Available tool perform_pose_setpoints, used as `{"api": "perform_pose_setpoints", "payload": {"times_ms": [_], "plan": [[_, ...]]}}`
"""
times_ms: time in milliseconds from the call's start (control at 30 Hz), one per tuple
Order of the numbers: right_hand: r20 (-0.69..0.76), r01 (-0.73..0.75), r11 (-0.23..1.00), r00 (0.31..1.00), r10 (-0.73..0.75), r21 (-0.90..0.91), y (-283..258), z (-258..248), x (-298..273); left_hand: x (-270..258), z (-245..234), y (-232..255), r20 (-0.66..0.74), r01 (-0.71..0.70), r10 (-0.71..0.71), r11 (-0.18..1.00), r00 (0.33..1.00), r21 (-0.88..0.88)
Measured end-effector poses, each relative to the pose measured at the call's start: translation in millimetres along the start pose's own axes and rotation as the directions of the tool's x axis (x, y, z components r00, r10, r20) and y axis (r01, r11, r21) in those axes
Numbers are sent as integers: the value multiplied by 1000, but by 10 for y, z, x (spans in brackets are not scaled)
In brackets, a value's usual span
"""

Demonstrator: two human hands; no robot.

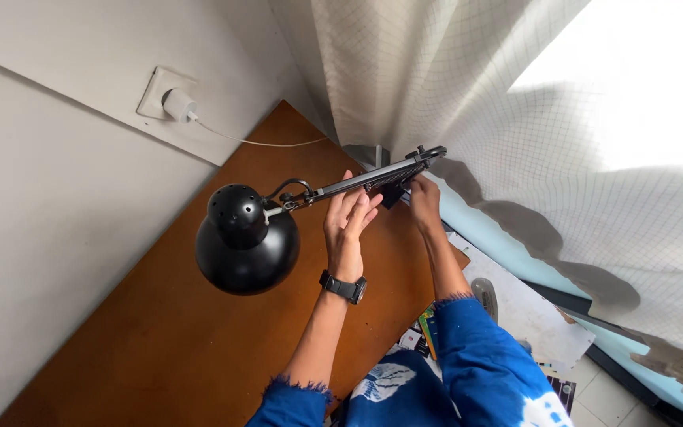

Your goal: Wiping down a black desk lamp and the wooden surface of a desk using a cloth.

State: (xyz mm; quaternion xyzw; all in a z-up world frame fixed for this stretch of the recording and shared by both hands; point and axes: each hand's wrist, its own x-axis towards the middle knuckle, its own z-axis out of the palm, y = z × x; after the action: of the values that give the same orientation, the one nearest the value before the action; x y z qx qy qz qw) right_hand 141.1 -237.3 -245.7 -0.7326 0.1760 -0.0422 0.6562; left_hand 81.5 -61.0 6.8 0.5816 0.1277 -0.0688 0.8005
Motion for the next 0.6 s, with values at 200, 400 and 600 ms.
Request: {"api": "perform_pose_setpoints", "payload": {"times_ms": [200, 400, 600], "plan": [[-228, 166, 891, 932, -282, -422, -566, 227, -603, -10, -10, 11, 2, -8, 8, 1000, 1000, 24], [-321, 54, 947, 933, -161, -317, -734, 236, -1170, 281, -416, -890, 26, -15, 9, 975, 1000, 222], [6, 271, 937, 961, -276, -219, -1125, 245, -1513, 518, -651, -1938, -50, 136, -127, 956, 991, 262]]}}
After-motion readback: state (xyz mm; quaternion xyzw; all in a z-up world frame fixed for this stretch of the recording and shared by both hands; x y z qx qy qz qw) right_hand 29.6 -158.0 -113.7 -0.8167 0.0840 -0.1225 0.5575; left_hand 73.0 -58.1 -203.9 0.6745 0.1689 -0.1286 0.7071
